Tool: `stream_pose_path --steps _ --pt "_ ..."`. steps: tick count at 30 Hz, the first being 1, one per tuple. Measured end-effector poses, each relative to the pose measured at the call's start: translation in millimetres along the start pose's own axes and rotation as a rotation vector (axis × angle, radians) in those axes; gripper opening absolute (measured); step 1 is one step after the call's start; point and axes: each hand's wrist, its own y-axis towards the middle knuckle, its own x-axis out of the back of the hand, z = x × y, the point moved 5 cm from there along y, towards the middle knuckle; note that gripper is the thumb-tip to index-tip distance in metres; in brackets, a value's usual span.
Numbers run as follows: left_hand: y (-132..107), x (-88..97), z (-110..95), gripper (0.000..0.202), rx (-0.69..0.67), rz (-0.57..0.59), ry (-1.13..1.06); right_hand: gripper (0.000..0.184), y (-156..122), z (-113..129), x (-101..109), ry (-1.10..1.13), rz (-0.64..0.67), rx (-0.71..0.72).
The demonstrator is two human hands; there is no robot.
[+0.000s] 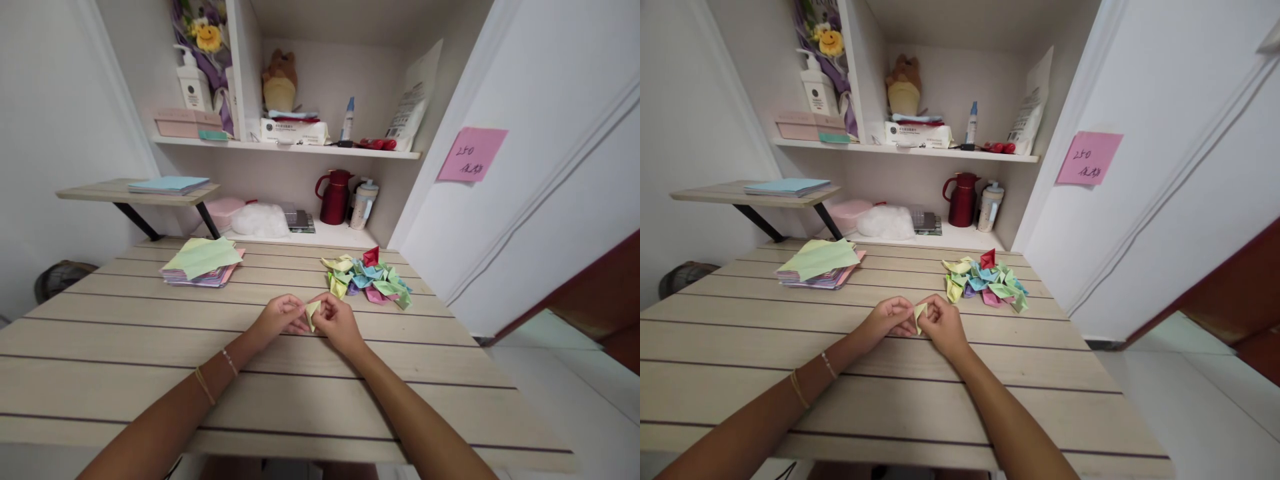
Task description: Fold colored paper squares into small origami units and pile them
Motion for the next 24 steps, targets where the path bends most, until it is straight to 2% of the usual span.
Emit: stream_pose_path --steps 5,9,12,18,24 --pt "-3.4 -3.7 -2.4 0.035 0.038 0.043 0.023 0.008 -0.8 1.3 2.0 -0.124 -0.008 0.048" --pt "-2.3 -4.9 -1.5 0.048 -0.030 0.085 0.059 0.010 0.1 -0.3 4.0 -0.180 -0.035 0.055" --pt "-0.6 -2.9 0.5 0.045 -0.077 0.048 0.071 0.012 -0.2 -0.2 2.0 -0.179 0.005 0.054" --pt "0.6 2.7 -6.6 0.041 -0.119 -0.005 0.085 0.018 0.6 1.3 -1.5 0.046 0.084 -0.032" --pt "1.2 10.8 -12.0 0.033 -0.190 -0.116 0.033 0.024 5.0 4.4 0.2 0.225 0.117 -0.033"
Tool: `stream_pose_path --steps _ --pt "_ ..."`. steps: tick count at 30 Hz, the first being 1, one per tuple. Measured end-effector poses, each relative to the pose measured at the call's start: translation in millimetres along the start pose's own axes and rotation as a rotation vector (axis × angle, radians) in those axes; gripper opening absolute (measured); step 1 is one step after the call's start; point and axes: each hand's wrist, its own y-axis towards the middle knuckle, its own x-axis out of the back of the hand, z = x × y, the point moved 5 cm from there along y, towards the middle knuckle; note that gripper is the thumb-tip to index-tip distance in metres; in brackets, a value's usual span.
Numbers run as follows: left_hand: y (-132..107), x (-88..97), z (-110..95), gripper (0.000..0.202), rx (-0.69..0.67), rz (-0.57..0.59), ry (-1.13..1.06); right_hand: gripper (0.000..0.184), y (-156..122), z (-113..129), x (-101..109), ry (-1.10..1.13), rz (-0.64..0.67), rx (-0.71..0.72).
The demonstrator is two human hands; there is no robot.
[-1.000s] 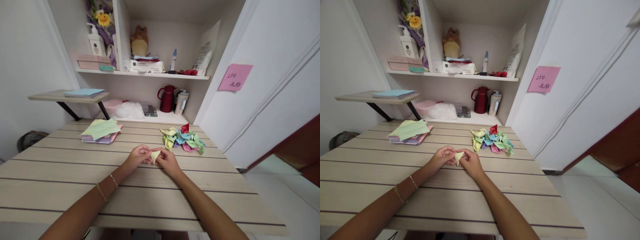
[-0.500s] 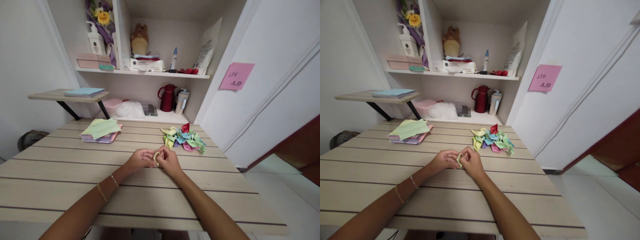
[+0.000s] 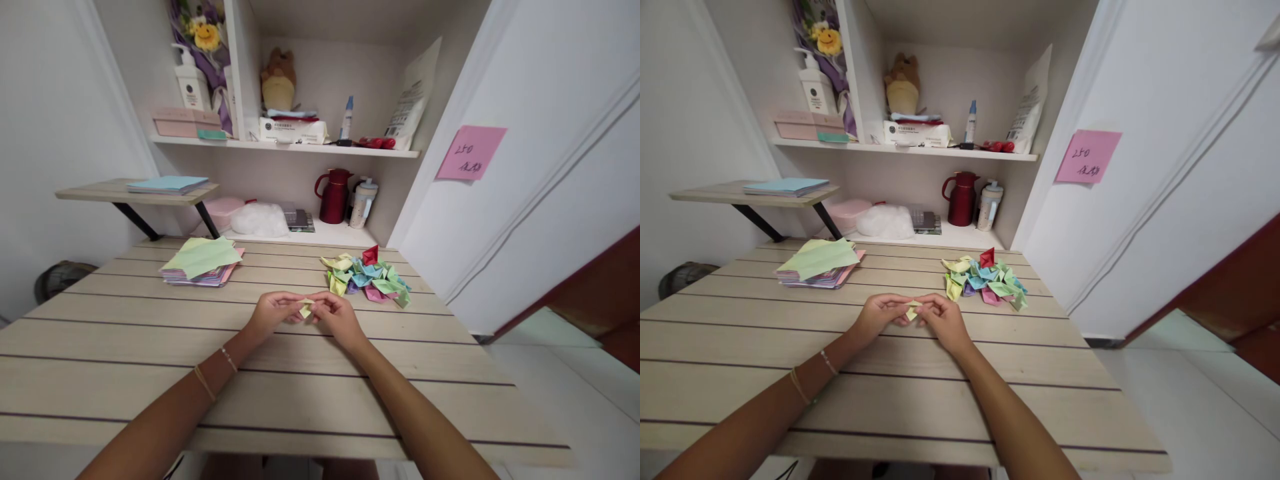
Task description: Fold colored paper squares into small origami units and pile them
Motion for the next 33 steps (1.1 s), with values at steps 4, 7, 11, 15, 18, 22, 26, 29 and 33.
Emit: stream_pose_path --steps 4,7,11,15,18,22,26,29,33 --pt "-0.2 2.1 -1.8 0.028 -0.008 -0.020 0.003 0.025 -0.7 0.8 0.8 0.031 -0.004 -0.015" --pt "-0.2 3.0 -3.0 0.028 0.002 -0.028 0.008 0.026 -1.6 1.7 0.0 0.040 0.005 -0.029" --pt "0.1 1.7 -3.1 0.027 -0.019 -0.016 0.006 0.030 -0.9 -0.2 -0.2 0.058 0.001 -0.051" --pt "0.3 1.4 -1.0 0.027 -0.050 -0.004 0.044 0.044 -0.2 -7.3 1.9 0.082 -0.047 -0.099" --pt "1.1 3.5 1.2 0.028 -0.049 -0.013 0.076 0.037 -0.3 -9.8 0.7 0.055 -0.031 -0.108" --pt "2.3 5.1 1.0 0.032 -0.044 -0.021 0.061 0.025 -0.2 -10.5 -0.4 -0.005 -0.007 -0.092" --pt "1.5 2.7 -0.4 0.034 -0.016 0.003 0.016 0.020 -0.9 -10.0 2.0 -0.146 -0.043 -0.058" --pt "-0.6 0.6 -0.5 0.033 -0.001 0.012 0.054 0.017 -2.6 -5.6 1.8 -0.295 -0.053 0.002" --pt "-3.1 -1.7 -0.5 0.025 -0.034 0.021 0.171 0.013 -4.8 1.5 0.1 -0.425 -0.058 0.069"
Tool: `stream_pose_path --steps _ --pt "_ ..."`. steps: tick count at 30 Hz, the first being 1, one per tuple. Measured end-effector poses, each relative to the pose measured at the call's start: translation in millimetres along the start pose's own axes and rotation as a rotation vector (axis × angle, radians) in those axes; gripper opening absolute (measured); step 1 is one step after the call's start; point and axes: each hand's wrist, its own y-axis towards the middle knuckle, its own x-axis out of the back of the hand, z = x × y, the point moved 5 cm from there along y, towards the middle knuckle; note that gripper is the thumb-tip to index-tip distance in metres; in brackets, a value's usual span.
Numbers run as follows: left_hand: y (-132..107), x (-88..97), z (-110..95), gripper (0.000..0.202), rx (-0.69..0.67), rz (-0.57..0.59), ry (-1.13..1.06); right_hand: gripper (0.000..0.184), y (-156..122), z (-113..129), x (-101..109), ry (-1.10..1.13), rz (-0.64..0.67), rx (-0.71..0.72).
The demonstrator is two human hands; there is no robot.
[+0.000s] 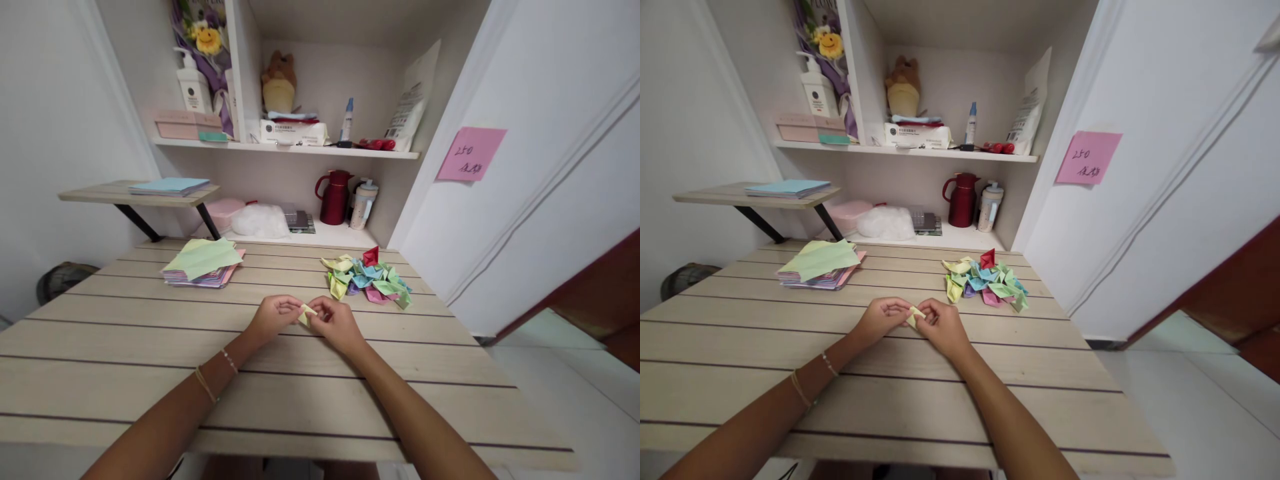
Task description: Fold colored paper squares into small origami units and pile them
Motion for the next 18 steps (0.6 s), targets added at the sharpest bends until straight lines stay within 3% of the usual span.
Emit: stream_pose_path --steps 7,18 --pt "0.1 0.9 -2.3 0.019 -0.105 -0.042 0.095 0.013 0.3 3.4 1.5 -0.022 -0.023 0.023" --pt "-0.7 3.6 -6.4 0.020 -0.087 -0.105 0.018 0.020 0.9 -1.2 2.1 0.033 -0.052 -0.014"
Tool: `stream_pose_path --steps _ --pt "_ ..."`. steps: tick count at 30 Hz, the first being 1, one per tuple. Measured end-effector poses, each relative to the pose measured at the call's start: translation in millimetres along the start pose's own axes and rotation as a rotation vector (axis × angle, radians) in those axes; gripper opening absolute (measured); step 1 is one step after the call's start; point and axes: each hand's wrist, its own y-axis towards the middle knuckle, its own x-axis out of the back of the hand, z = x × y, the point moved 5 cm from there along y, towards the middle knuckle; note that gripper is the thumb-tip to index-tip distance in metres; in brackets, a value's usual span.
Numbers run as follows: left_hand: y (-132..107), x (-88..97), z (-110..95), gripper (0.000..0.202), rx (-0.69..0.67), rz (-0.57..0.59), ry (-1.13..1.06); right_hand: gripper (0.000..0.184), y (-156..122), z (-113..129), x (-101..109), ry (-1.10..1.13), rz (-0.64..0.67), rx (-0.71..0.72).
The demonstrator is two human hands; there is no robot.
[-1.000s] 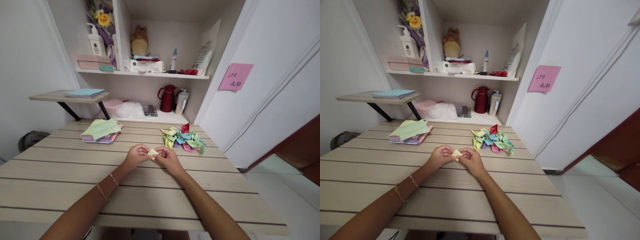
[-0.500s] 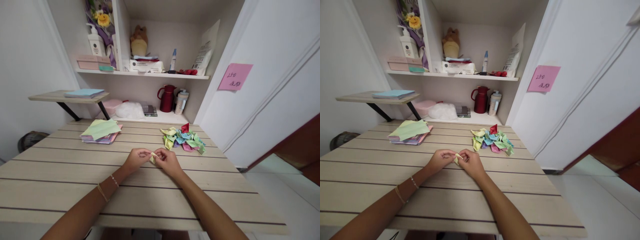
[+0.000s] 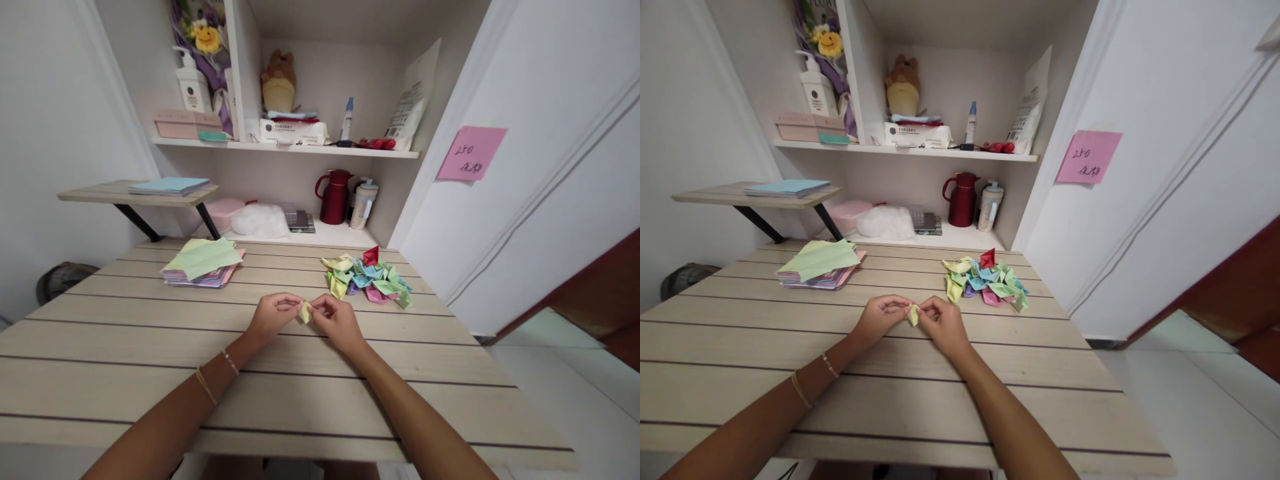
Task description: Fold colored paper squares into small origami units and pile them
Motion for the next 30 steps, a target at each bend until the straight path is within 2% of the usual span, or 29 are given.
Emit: stream_pose_path --steps 5,9,12,15,19,24,30 --pt "2.9 3.0 3.1 0.018 0.023 -0.034 -0.049 0.020 0.4 2.3 -1.0 0.031 0.018 -0.003" --pt "5.5 5.8 7.1 0.018 0.080 -0.074 -0.178 0.020 0.7 2.2 0.5 0.070 -0.010 -0.003" --pt "6.0 5.0 8.2 0.017 0.112 -0.066 -0.214 0.019 0.8 0.8 0.7 0.075 -0.004 -0.006" --pt "4.9 3.3 7.0 0.015 0.103 -0.038 -0.190 0.017 0.7 1.2 0.3 0.049 0.008 0.004" --pt "3.0 0.9 4.2 0.013 0.048 0.022 -0.049 0.014 0.3 6.2 -1.0 -0.043 0.018 0.064" --pt "2.1 0.7 3.8 0.014 -0.001 0.026 0.054 0.016 -0.6 7.9 -3.1 -0.095 0.043 0.107" --pt "-0.3 -2.6 2.6 0.029 -0.028 0.036 0.053 0.015 -1.2 3.1 -4.3 -0.133 0.058 0.107"
